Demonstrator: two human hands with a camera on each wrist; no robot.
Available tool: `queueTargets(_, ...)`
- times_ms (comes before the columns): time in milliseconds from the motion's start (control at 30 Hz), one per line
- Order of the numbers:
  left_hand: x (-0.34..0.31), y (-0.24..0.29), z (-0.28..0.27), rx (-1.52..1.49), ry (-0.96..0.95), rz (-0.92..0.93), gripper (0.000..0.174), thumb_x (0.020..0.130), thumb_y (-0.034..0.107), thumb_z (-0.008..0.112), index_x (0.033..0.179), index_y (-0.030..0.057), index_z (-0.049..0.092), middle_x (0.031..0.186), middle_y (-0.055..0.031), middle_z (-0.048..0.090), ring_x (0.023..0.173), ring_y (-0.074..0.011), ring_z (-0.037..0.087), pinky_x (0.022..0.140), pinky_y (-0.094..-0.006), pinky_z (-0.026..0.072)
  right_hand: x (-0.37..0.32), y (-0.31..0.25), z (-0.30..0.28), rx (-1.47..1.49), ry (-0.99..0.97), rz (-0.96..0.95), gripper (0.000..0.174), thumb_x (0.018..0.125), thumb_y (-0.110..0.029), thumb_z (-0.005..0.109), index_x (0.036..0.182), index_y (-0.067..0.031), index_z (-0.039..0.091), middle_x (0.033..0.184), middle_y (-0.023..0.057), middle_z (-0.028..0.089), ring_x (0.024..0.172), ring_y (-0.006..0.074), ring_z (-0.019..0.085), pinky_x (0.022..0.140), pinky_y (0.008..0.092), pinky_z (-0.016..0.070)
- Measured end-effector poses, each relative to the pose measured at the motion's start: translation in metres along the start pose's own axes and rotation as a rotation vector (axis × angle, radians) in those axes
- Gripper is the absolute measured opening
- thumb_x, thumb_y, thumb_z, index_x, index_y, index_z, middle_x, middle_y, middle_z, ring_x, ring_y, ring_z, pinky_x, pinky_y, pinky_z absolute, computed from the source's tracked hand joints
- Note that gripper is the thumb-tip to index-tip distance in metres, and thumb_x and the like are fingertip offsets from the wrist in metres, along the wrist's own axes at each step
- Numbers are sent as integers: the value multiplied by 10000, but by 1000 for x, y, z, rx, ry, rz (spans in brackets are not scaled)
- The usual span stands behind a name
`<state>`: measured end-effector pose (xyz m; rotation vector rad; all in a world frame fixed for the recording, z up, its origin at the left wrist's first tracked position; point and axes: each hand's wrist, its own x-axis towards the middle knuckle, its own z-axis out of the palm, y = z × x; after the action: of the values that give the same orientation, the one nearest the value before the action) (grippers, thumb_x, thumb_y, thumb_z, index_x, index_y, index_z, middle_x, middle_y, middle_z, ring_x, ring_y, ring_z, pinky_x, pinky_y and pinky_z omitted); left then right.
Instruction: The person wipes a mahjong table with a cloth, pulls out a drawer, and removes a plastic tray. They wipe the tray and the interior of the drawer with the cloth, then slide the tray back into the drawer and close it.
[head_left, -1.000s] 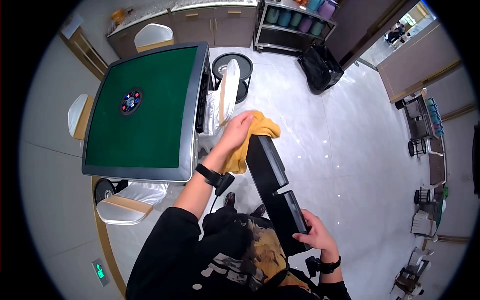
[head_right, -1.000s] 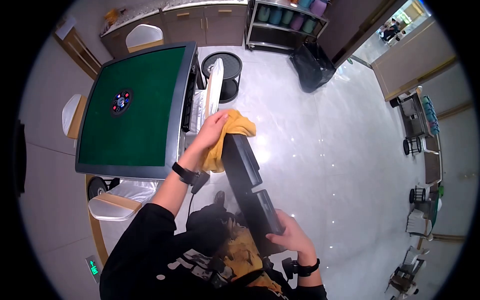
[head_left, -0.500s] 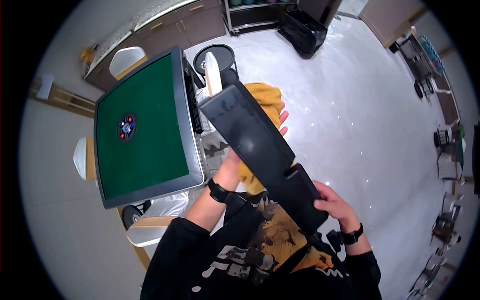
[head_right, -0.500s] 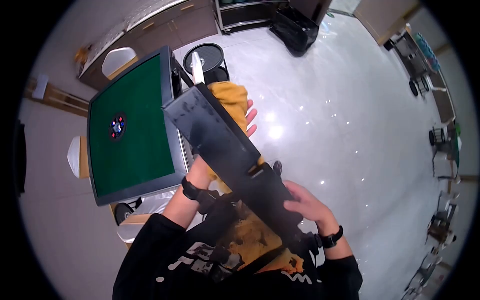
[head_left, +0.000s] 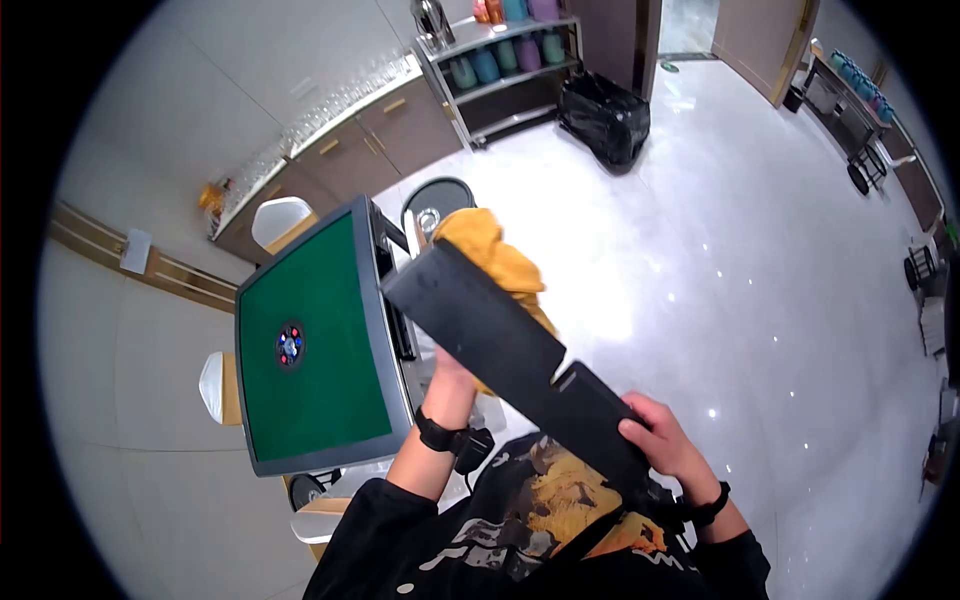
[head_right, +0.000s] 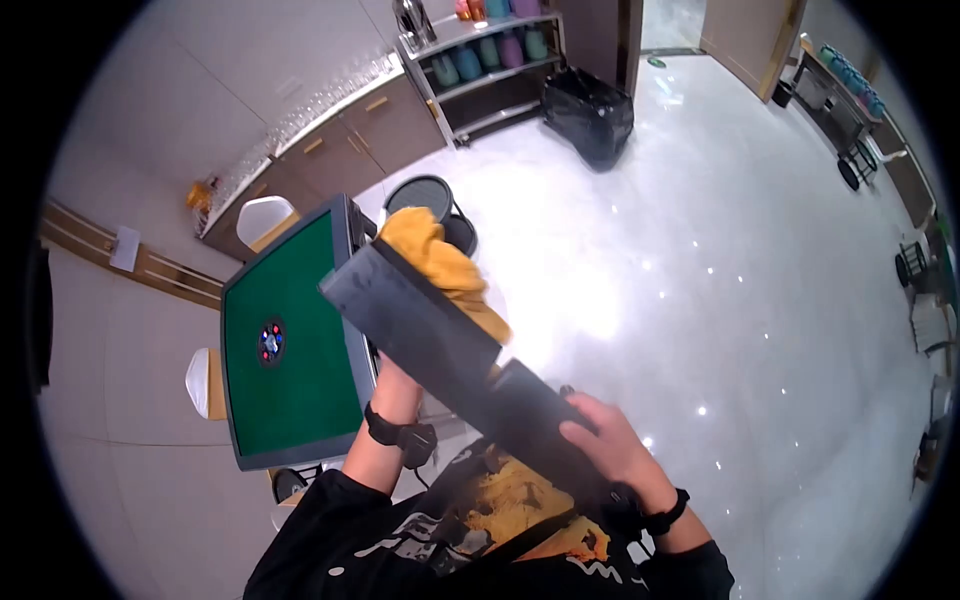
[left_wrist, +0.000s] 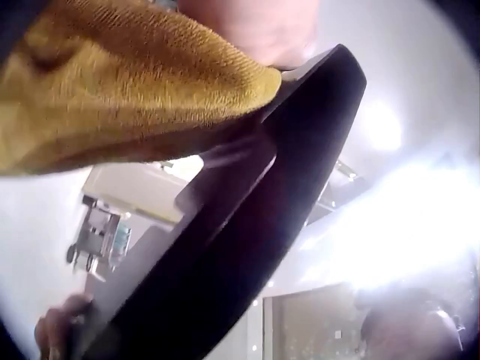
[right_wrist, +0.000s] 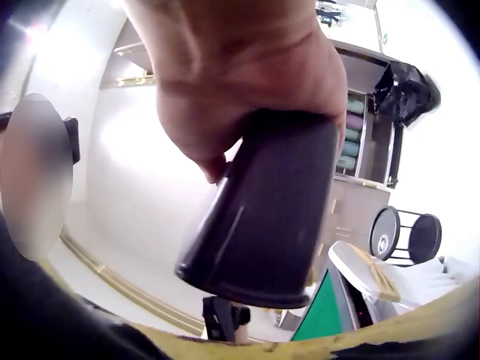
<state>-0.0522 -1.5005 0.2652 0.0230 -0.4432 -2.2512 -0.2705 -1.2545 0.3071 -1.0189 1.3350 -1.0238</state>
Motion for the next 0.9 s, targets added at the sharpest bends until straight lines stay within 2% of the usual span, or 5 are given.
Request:
queueTargets(167, 45, 33, 73, 159, 104, 247, 552, 1025, 411, 250, 1407, 50, 417, 1395, -144, 504, 1261, -339, 501, 1086, -467, 381, 2, 38, -50, 161, -126, 41, 388, 925, -219, 595, 1204, 47, 552, 1130, 112, 615, 1033, 169, 563, 922, 309, 447)
queueTargets(467, 35, -98, 54, 249, 343, 26, 562, 1025, 491, 309, 1431, 110, 385, 1363, -111, 519, 1213, -253, 540, 1024, -412, 452, 75, 38, -51, 507, -45, -10, 426, 1008, -244, 453, 1300, 65, 488, 1223, 90, 585, 1096, 146, 529, 964, 282, 418)
queueTargets(600, 23, -144, 58, 432, 382, -3, 613, 1006, 548, 313, 1387, 81, 425, 1349, -100, 518, 1206, -249, 526, 1017, -391, 446, 107, 50, -55, 198, 141, -133, 435, 998, -297, 470, 1191, 89, 522, 1150, 163, 618, 1069, 188, 550, 942, 325, 427)
queueTargets(733, 25, -146, 76, 764, 269, 49, 863, 770, 342, 810, 1406, 69, 295, 1290, -101, 500, 1192, -226, 519, 991, -361, 457, 101, 18, -49, 93, 321, -235, 308, 1001, -265, 440, 981, 31, 523, 831, 223, 563, 782, 354, 564, 731, 370, 452)
queueTargets(900, 10, -163, 88, 1264, 142, -41, 886, 645, 201, 888, 1336, 19, 364, 1209, -93, 522, 1099, -185, 534, 938, -306, 443, 103, 31, -47, 53, 535, -137, 315, 1009, -285, 423, 1033, 10, 529, 822, 207, 533, 775, 337, 554, 757, 367, 455)
